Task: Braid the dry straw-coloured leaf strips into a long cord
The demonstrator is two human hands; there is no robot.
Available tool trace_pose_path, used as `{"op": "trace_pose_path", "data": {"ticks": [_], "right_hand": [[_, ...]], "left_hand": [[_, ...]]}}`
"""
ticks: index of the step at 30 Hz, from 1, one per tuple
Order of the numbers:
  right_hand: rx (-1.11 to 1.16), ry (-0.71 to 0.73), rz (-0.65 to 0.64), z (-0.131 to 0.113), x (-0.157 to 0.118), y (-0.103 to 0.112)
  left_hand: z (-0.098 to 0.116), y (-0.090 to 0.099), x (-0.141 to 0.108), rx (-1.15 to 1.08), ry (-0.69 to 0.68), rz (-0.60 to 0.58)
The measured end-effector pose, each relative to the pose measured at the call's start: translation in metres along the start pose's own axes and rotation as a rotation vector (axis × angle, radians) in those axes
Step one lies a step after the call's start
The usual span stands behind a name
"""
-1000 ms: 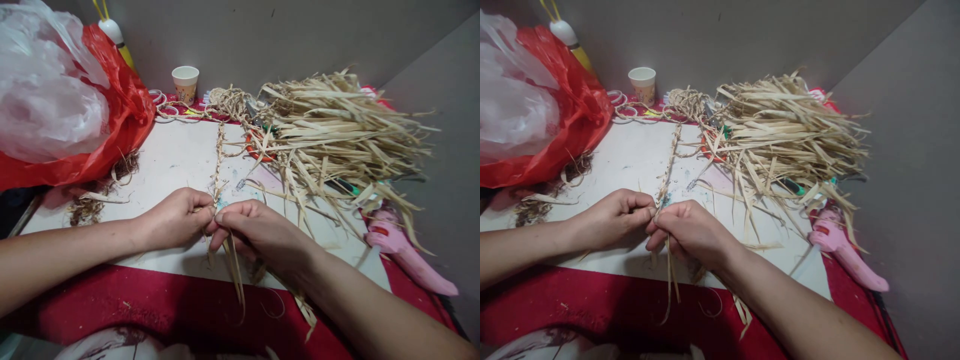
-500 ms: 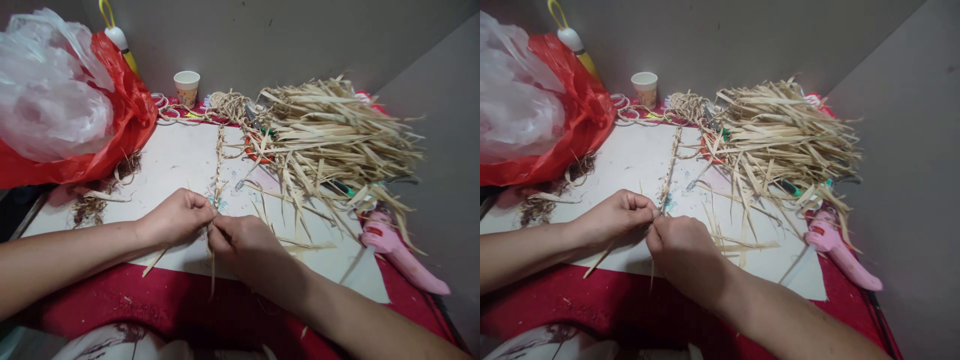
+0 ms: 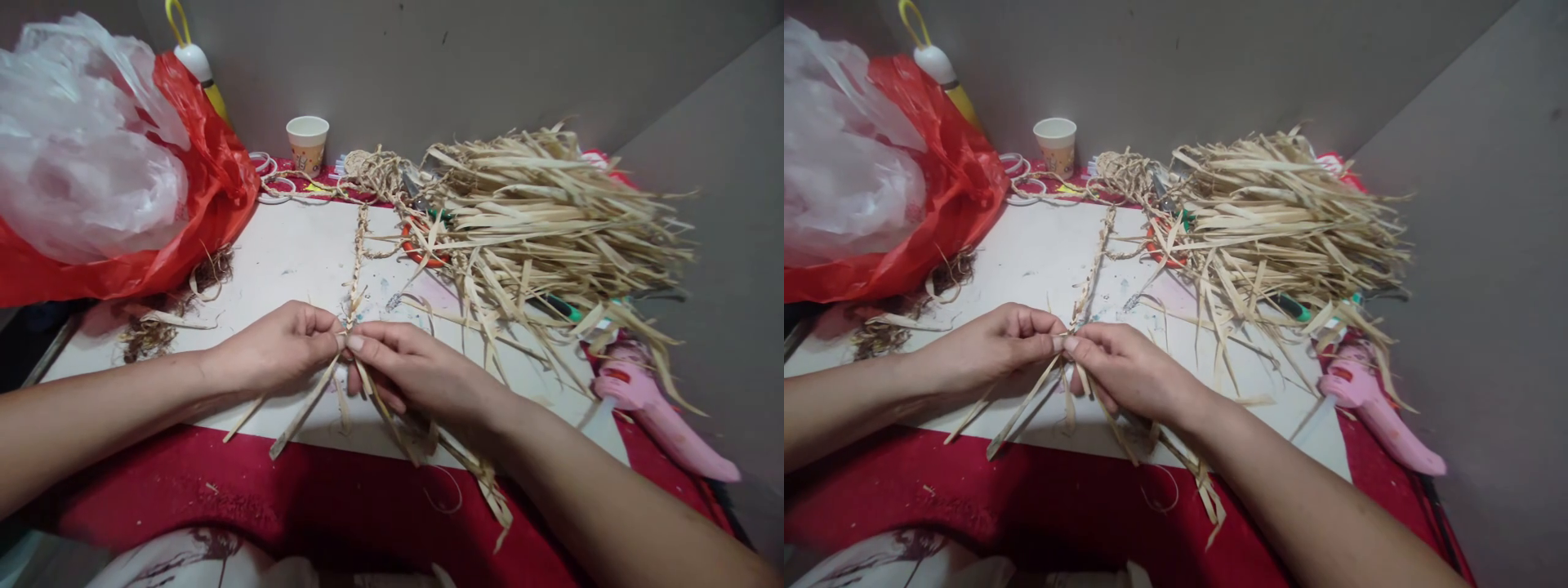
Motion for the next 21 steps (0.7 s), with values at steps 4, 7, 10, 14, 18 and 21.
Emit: {"op": "trace_pose_path", "data": {"ticks": [4, 7, 10, 14, 18, 21], "right_hand": [[0.081, 0.046, -0.093, 0.007, 0.006, -0.006], [0.237, 0.051, -0.148, 0.009, 0.009, -0.006], [0.377, -0.056, -0.148, 0.014, 0.010, -0.007], [0.382, -0.127, -0.070, 0.016, 0.010, -0.009], [0.297, -0.127, -0.016, 0.017, 0.008, -0.010], [0.283, -0.121, 0.001, 0.016, 0.007, -0.012]], "left_hand": [[0.003, -0.002, 0.001, 0.086, -0.019, -0.042], [0.007, -0.002, 0.000, 0.185, -0.035, -0.050], [0.010, -0.001, -0.001, 0.397, -0.078, -0.011], [0.013, -0.001, -0.003, 0.662, -0.129, 0.063], [0.020, -0.001, -0.009, 0.927, -0.145, 0.131], [0.024, -0.003, -0.014, 1.111, -0.165, 0.172]]}}
Point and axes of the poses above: each hand's wrist, its own x-axis towards the middle knuckle, its own y-axis out of the back of the hand, z = x × y, the point moved 6 cm from there along x, towards the middle knuckle, and after that the axes turned 3 degrees about -x, right-handed, at the moved point
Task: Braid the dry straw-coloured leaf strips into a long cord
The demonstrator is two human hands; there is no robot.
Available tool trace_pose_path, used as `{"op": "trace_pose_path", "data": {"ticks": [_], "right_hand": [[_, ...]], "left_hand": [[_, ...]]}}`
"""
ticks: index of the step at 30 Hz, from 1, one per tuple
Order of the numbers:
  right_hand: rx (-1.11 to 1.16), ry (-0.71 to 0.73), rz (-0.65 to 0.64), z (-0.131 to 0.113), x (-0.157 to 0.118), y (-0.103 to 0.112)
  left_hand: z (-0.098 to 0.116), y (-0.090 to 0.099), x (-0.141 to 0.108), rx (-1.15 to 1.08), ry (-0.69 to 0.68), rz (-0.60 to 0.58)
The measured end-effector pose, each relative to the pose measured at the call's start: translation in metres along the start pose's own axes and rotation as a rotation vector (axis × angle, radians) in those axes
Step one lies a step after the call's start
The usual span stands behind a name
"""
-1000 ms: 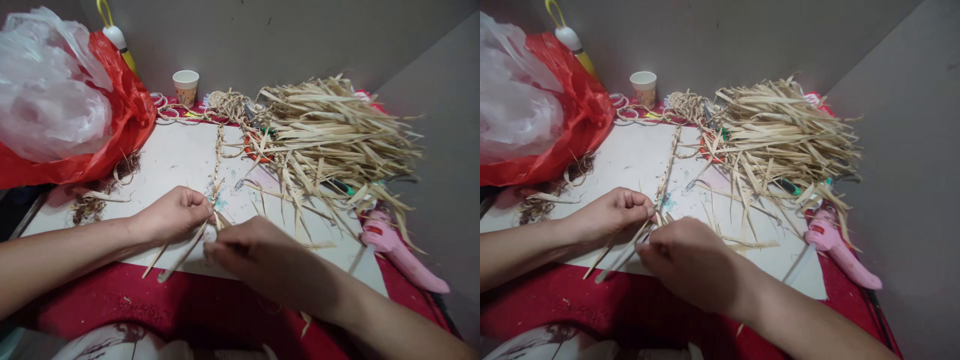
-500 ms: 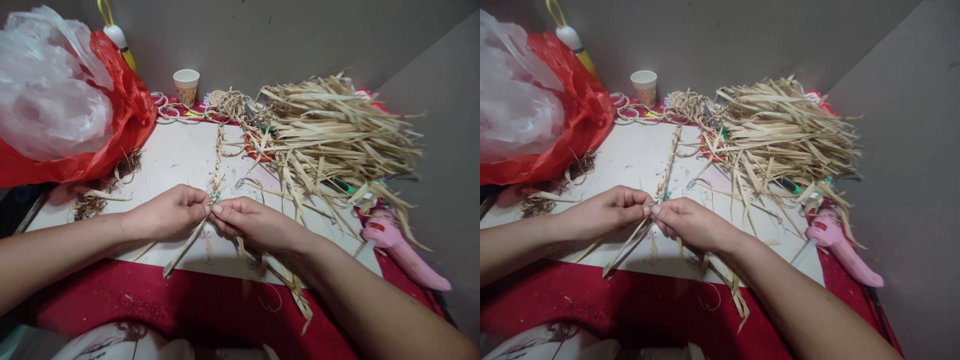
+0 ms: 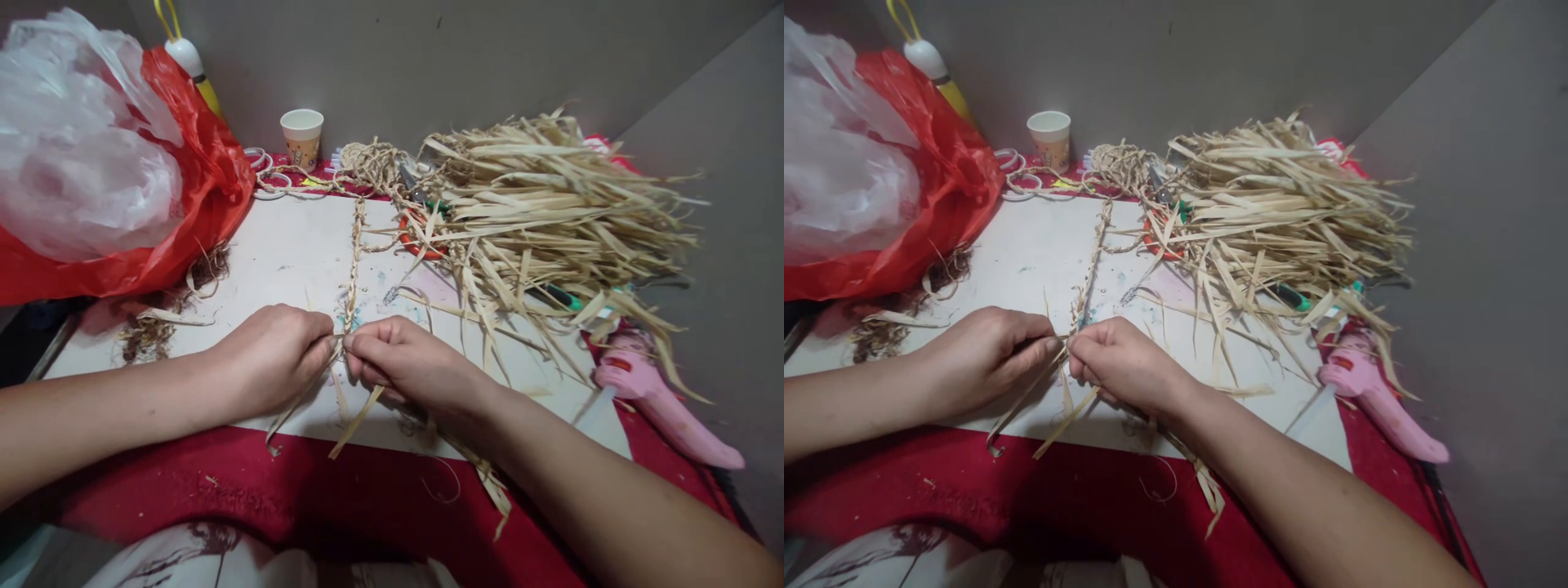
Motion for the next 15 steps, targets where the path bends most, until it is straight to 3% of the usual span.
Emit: {"op": "trace_pose_path", "data": {"ticks": [15], "right_hand": [[0.157, 0.037, -0.086, -0.003, -0.004, -0.005]], "left_hand": [[0.027, -0.029, -0.016, 0.605, -0.223, 0.095]]}}
Point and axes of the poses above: each hand's wrist, its own x-axis towards the middle knuckle, its own y-axis out of the back of the hand, z = x × y, the point moved 6 cm from there along x, towards the middle knuckle, and after that the axes turned 3 degrees about -x, right-handed, at the moved point
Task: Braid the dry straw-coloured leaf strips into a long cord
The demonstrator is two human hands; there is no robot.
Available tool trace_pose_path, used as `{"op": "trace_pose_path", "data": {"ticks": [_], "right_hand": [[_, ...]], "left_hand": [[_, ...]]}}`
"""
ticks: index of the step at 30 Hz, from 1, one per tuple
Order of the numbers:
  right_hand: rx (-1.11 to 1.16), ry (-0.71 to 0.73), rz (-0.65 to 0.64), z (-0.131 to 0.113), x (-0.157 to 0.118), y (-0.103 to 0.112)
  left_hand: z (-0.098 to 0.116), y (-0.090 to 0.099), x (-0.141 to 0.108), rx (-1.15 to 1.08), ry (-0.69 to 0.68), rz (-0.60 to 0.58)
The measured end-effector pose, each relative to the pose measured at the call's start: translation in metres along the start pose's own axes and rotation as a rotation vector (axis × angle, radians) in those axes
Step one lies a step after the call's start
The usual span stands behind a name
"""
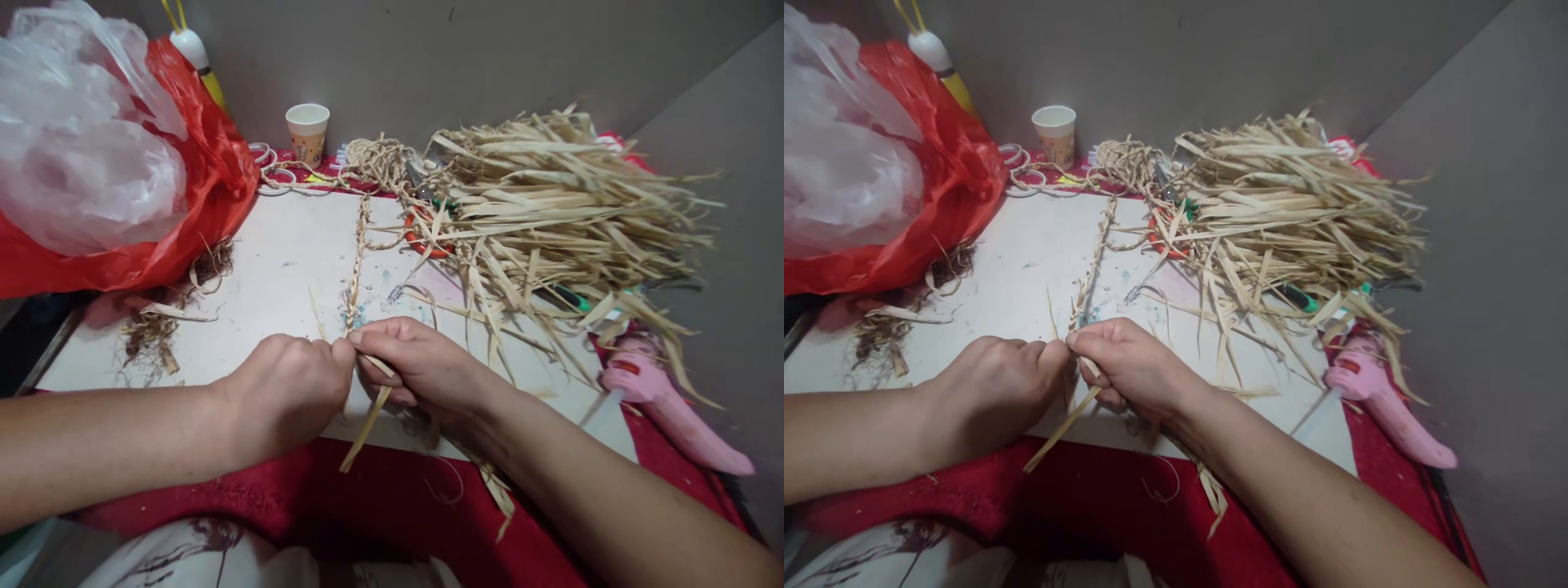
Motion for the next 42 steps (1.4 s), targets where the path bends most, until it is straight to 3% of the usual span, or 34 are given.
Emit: {"op": "trace_pose_path", "data": {"ticks": [7, 11, 13, 16, 18, 20, 22, 24, 28, 35, 42], "right_hand": [[0.015, 0.000, 0.029, 0.003, 0.002, 0.000], [0.011, -0.028, 0.036, 0.003, 0.002, 0.003], [0.016, -0.028, 0.024, 0.001, 0.002, 0.004], [0.048, -0.012, -0.010, -0.001, 0.002, 0.003], [0.074, 0.000, -0.023, -0.002, 0.002, 0.002], [0.096, 0.006, -0.032, -0.003, 0.003, 0.002], [0.099, 0.012, -0.041, -0.002, 0.003, 0.001], [0.078, 0.028, -0.056, -0.002, 0.004, 0.002], [-0.005, 0.042, -0.077, 0.001, 0.004, 0.005], [-0.173, 0.000, -0.038, 0.005, 0.004, 0.011], [-0.193, -0.047, -0.065, 0.005, 0.003, 0.011]], "left_hand": [[0.023, -0.007, -0.009, 0.145, -0.037, 0.107], [0.032, -0.011, -0.025, -0.094, -0.192, -0.087], [0.016, -0.001, -0.030, -0.325, -0.122, -0.128], [-0.034, 0.028, -0.026, -0.644, 0.187, 0.178], [-0.058, 0.027, -0.019, -0.863, 0.347, 0.231], [-0.061, 0.008, -0.005, -1.218, 0.388, 0.074], [-0.047, -0.011, 0.007, -1.557, 0.352, -0.155], [-0.037, -0.022, 0.013, -1.729, 0.346, -0.262], [-0.033, -0.027, 0.014, -1.706, 0.353, -0.277], [-0.042, -0.019, 0.012, -1.478, 0.273, -0.115], [-0.049, -0.016, 0.012, -1.366, 0.302, -0.045]]}}
Point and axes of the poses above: each hand's wrist, its own x-axis towards the middle knuckle, its own y-axis out of the back of the hand, z = x × y, the point moved 6 cm from there along x, towards the middle knuckle, and after that the axes turned 3 degrees about -x, right-handed, at the moved point
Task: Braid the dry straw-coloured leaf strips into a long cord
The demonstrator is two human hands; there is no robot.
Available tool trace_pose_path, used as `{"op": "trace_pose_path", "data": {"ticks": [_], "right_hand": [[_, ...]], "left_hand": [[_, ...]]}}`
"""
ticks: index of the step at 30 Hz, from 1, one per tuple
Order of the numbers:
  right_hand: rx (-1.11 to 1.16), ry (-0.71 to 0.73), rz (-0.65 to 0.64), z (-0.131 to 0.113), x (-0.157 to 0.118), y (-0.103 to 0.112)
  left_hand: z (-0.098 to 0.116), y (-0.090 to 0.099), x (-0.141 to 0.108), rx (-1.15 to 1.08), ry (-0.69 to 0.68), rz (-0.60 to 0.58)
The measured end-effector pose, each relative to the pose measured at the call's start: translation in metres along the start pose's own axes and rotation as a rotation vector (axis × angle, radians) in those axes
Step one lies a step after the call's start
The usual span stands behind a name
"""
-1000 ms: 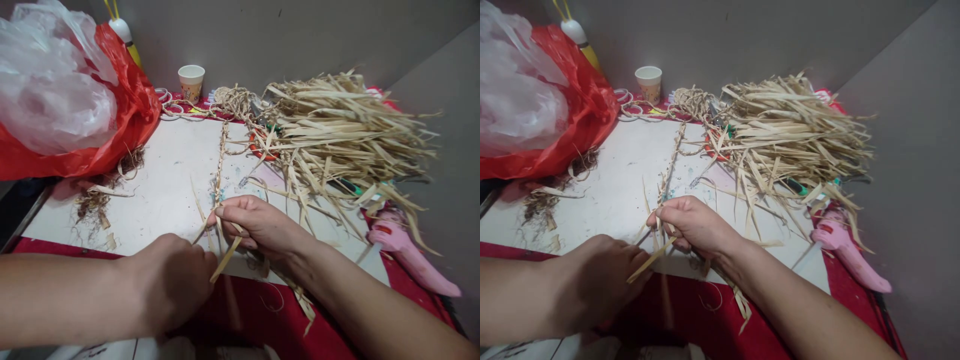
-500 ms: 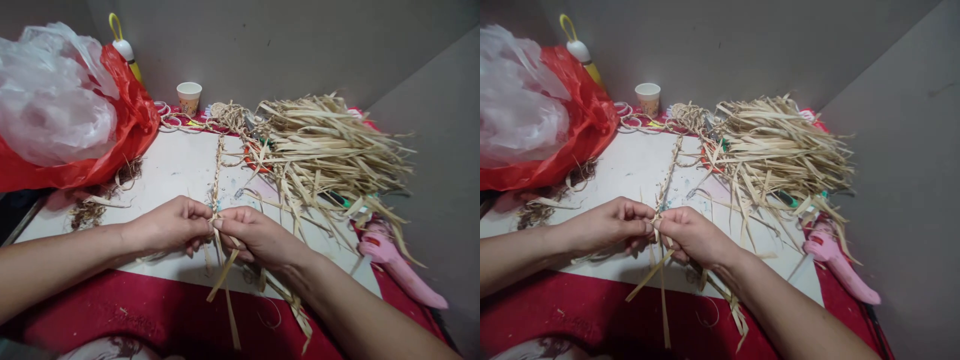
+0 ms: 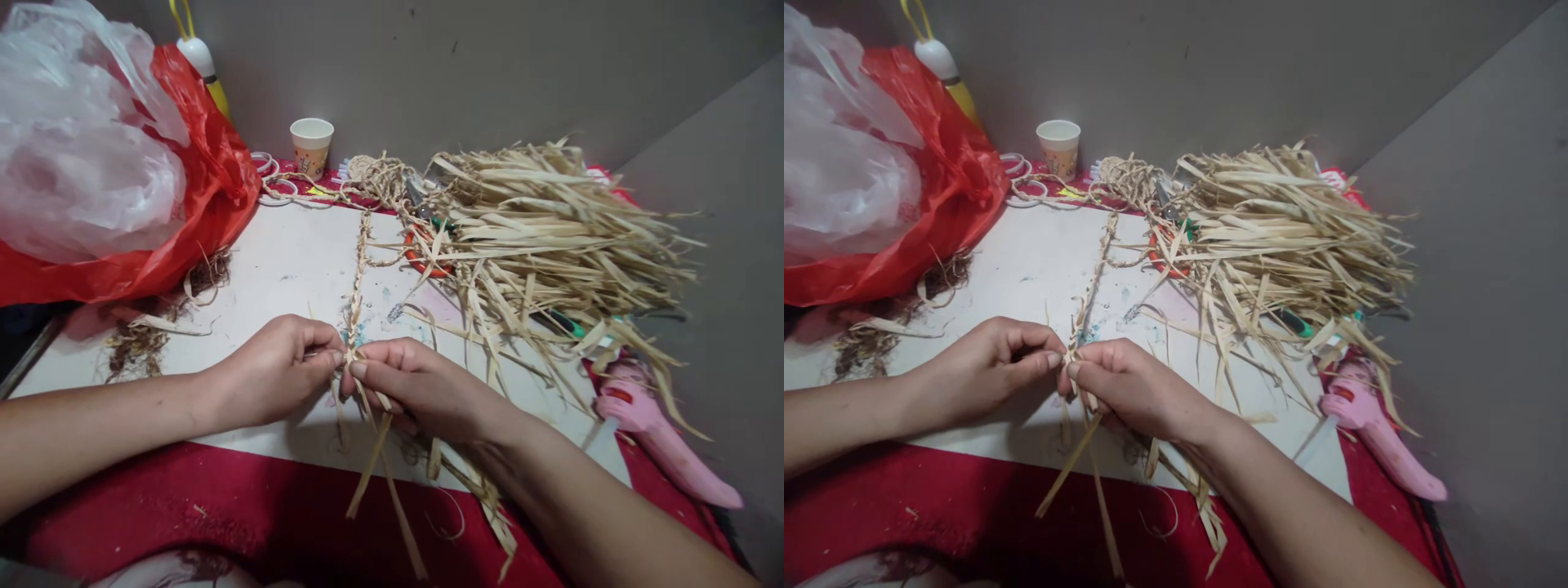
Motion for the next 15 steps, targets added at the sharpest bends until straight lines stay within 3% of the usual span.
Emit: {"op": "trace_pose_path", "data": {"ticks": [5, 12, 15], "right_hand": [[-0.014, -0.022, -0.025, -0.001, -0.002, -0.001], [-0.114, -0.028, -0.007, 0.000, -0.002, -0.002], [-0.158, -0.031, 0.012, 0.000, -0.002, -0.002]], "left_hand": [[-0.003, 0.001, 0.000, -0.072, 0.060, -0.020], [-0.013, -0.014, 0.005, -0.476, 0.288, -0.181], [-0.014, -0.018, 0.006, -0.521, 0.334, -0.202]]}}
Point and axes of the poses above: each hand's wrist, its own x-axis towards the middle knuckle, its own y-axis out of the back of the hand, z = x × y, the point moved 6 cm from there along x, towards the middle knuckle, and after that the axes turned 3 degrees about -x, right-handed, at the moved point
